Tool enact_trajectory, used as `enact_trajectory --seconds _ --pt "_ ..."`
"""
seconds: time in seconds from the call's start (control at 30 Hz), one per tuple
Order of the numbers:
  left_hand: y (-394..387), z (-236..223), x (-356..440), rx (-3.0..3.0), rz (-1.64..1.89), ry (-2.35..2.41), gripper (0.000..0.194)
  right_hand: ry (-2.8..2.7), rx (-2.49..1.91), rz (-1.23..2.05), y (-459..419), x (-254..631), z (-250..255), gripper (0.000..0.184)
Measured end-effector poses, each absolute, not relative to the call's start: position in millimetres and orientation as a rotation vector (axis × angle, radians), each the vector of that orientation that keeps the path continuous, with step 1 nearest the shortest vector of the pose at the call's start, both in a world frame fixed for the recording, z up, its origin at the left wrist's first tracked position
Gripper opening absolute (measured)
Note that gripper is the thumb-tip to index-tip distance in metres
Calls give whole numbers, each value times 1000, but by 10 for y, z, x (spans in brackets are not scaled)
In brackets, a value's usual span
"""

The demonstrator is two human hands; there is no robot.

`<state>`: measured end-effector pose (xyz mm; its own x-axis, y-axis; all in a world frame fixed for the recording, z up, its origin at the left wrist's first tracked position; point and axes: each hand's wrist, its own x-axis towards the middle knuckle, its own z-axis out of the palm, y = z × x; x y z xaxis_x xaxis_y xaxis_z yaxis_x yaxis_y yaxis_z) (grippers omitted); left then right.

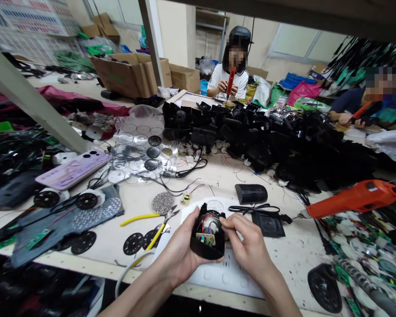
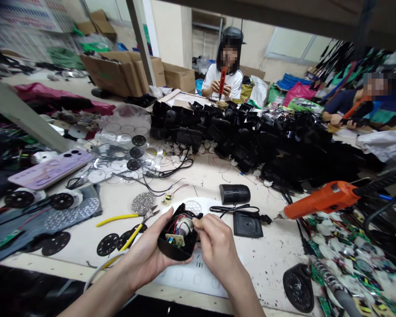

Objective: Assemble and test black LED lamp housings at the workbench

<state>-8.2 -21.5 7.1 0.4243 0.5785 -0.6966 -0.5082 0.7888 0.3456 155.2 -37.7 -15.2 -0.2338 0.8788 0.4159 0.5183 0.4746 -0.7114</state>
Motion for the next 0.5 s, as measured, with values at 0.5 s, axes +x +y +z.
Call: enact_trajectory --seconds 0.5 --pt "-157 2 -70 210 752 1007 19 -2034 -1176 331 -364 1483 -160 20"
